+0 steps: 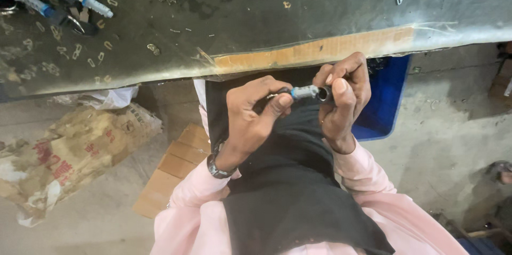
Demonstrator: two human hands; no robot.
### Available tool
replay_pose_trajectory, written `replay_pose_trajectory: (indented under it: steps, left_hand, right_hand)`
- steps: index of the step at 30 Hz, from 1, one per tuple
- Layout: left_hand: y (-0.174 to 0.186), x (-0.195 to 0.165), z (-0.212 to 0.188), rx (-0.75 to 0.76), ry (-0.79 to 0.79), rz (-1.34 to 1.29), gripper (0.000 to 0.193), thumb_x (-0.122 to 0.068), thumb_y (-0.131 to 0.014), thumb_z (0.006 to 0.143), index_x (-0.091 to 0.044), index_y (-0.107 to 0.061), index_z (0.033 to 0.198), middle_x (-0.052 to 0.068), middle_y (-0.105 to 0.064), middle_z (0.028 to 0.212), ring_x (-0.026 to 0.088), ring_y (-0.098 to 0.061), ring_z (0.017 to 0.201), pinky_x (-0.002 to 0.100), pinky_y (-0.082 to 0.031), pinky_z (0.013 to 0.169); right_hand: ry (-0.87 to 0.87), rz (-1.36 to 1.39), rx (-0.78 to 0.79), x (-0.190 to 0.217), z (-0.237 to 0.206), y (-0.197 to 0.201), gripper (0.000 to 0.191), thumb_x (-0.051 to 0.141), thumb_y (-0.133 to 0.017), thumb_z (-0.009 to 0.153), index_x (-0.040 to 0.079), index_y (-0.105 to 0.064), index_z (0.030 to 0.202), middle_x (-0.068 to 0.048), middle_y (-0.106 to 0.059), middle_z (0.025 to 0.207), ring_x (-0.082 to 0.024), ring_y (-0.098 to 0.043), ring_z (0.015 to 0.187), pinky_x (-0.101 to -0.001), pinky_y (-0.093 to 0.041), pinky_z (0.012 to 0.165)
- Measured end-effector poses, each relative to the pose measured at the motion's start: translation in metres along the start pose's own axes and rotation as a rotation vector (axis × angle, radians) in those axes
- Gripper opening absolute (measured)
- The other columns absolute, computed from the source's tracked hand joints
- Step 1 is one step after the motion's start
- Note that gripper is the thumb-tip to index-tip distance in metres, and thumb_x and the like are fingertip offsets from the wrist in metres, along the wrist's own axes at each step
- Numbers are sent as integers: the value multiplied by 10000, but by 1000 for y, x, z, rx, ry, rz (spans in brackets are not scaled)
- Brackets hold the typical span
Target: The person sits at a workbench assembling padlock lock cylinders. They pick up a lock core, insert small brass pin components into it by hand, and use a black cylindrical pressing tool to seat the pins, placing finished cores with a pile of completed padlocks and keys on the bench.
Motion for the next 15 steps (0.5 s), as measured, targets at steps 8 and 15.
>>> replay_pose_trajectory:
  steps: [8, 15]
  left_hand:
    - [-4, -31, 1, 9, -563, 745, 162, -11, -766, 849, -24, -656, 967, 66, -528, 818, 241, -533, 728, 367, -407, 664]
    - [-8, -13, 7, 145, -851, 1009, 179, -37, -705, 786, -21, -681, 963, 54, -559, 870, 191, -542, 731, 333, -414, 642]
  right_hand:
    - [54, -488, 24, 19, -2, 3, 275, 227, -525, 1116, 14, -464, 954, -66, -527, 701, -100, -434, 603, -253, -341, 575]
    - [-145, -735, 203, 25, 1, 3, 311, 166, -544, 1109, 24, -448, 849, -29, -487, 701, -92, -412, 620, -272, -359, 579]
Point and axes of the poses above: each hand's wrist, its own z-axis towards the middle knuckle, its own y-axis out of the back of the hand, x = y × z, the point moved 2 cm from there along z, towards the middle knuckle
